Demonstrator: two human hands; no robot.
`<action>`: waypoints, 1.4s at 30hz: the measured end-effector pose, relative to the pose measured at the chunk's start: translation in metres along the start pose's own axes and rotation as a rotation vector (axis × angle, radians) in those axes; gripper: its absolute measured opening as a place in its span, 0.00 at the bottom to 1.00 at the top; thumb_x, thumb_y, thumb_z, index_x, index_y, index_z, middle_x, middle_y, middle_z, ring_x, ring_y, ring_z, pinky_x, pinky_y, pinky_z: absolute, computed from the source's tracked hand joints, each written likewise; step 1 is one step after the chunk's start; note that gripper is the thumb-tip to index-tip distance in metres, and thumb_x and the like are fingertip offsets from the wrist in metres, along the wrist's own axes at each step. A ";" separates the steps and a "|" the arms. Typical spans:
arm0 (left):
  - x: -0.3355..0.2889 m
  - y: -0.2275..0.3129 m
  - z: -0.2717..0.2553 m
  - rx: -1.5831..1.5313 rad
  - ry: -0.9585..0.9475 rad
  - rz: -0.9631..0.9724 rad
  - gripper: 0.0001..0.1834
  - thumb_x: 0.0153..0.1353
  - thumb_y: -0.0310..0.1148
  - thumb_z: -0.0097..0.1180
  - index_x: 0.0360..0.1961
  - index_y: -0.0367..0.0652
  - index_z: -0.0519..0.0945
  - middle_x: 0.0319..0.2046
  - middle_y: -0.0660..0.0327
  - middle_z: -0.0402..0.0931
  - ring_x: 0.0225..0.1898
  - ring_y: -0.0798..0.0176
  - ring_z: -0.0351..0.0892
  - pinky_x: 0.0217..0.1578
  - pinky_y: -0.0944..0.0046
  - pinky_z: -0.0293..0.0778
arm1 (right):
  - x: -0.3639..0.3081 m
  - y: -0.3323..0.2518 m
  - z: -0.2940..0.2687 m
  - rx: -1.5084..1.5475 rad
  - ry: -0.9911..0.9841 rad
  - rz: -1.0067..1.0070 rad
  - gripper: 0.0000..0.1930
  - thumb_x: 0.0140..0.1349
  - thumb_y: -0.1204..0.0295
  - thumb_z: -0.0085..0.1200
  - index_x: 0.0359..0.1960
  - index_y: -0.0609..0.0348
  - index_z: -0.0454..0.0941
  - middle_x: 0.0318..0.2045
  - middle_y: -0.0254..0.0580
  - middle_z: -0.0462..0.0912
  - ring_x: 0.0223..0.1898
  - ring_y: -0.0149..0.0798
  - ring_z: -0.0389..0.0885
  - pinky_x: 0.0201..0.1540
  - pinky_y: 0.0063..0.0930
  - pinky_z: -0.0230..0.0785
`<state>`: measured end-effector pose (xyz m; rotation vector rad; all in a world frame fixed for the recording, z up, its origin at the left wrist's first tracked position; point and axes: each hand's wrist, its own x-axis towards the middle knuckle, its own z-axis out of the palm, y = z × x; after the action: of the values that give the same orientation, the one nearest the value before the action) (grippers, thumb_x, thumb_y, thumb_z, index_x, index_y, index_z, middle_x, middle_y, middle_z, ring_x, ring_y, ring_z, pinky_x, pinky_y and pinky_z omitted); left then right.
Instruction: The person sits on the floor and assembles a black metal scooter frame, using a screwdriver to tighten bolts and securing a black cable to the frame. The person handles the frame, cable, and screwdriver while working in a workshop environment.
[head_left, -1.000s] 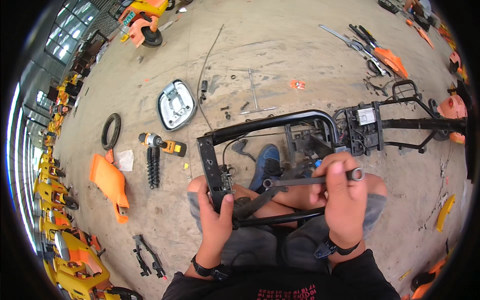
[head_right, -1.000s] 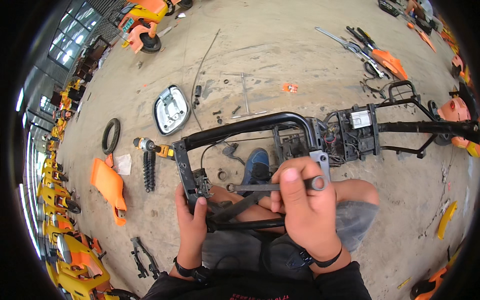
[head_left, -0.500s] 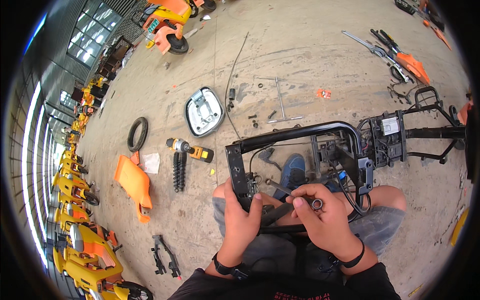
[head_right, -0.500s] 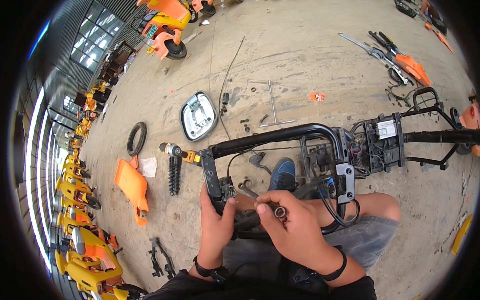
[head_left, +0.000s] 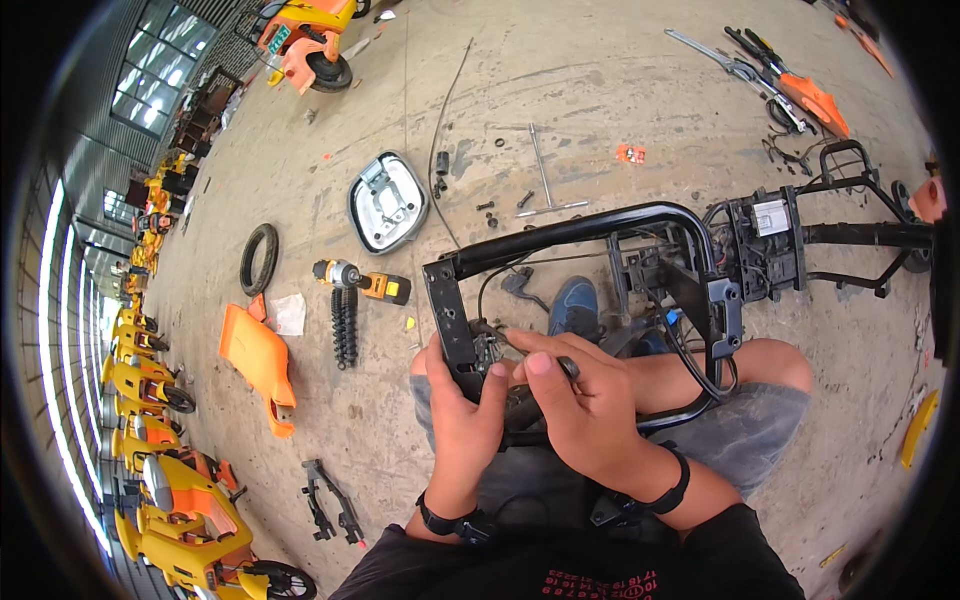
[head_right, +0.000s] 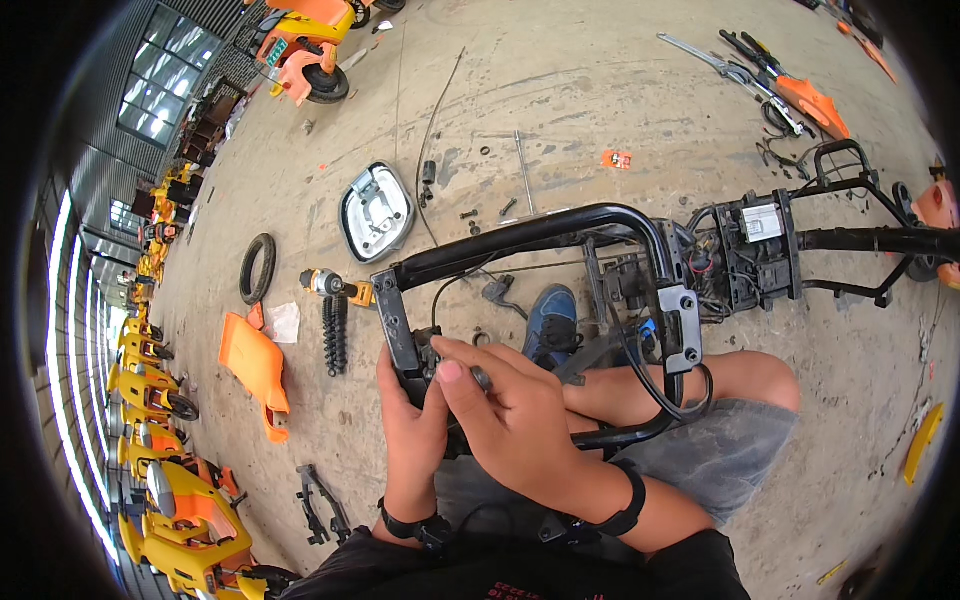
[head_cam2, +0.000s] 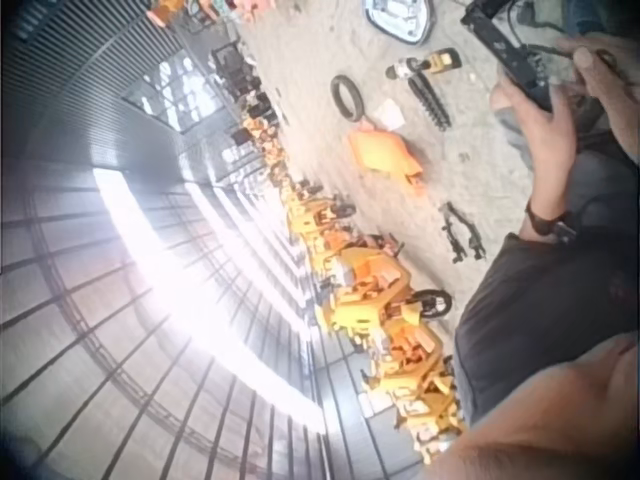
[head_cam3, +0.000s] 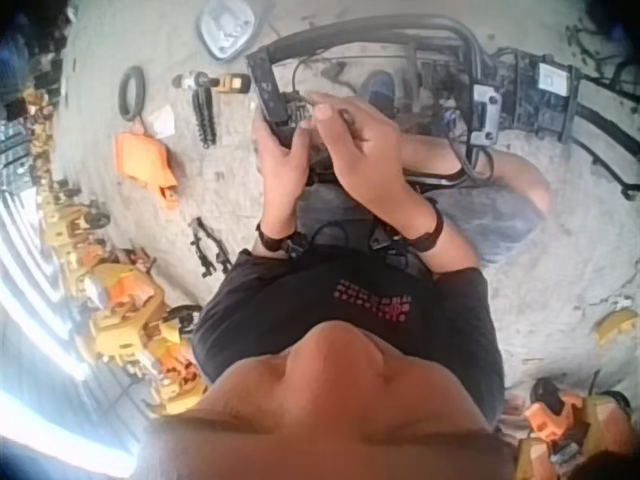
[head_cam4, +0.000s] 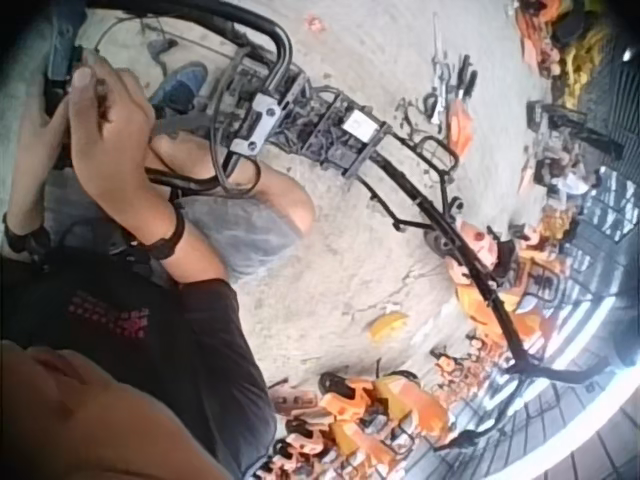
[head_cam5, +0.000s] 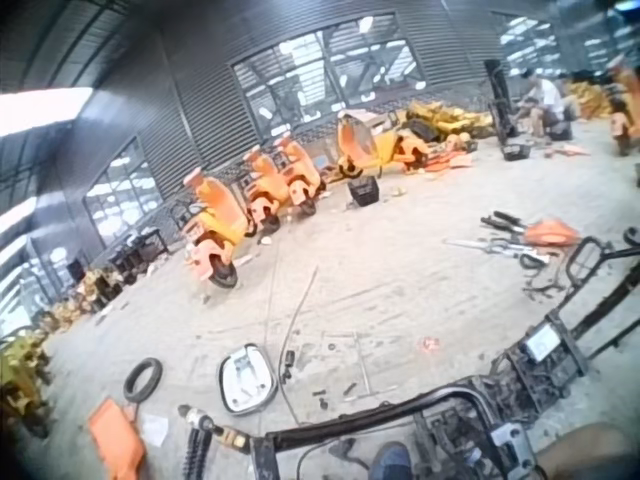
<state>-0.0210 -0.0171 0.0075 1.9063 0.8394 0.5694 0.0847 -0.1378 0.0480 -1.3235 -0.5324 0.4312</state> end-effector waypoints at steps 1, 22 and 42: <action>0.000 0.000 -0.001 0.017 -0.005 0.009 0.40 0.65 0.29 0.63 0.71 0.27 0.55 0.56 0.47 0.68 0.55 0.52 0.75 0.57 0.57 0.72 | 0.001 0.006 0.002 -0.005 0.003 -0.038 0.15 0.73 0.68 0.57 0.52 0.69 0.83 0.30 0.40 0.84 0.26 0.22 0.76 0.25 0.18 0.66; 0.001 0.007 0.000 -0.067 -0.028 -0.023 0.42 0.65 0.29 0.63 0.73 0.28 0.54 0.56 0.45 0.73 0.55 0.53 0.78 0.57 0.58 0.74 | 0.022 -0.009 0.008 -0.238 -0.045 -0.070 0.11 0.71 0.68 0.56 0.41 0.67 0.80 0.23 0.49 0.82 0.22 0.43 0.84 0.26 0.32 0.73; 0.000 0.004 0.000 0.055 -0.012 -0.056 0.43 0.62 0.25 0.63 0.74 0.33 0.54 0.53 0.51 0.74 0.50 0.58 0.80 0.51 0.60 0.77 | -0.024 0.019 0.017 -0.552 -0.161 -0.563 0.12 0.64 0.76 0.59 0.48 0.67 0.77 0.27 0.44 0.79 0.26 0.45 0.82 0.30 0.35 0.75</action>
<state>-0.0197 -0.0180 0.0112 1.9274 0.9062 0.5051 0.0559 -0.1344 0.0288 -1.5854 -1.1795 -0.0919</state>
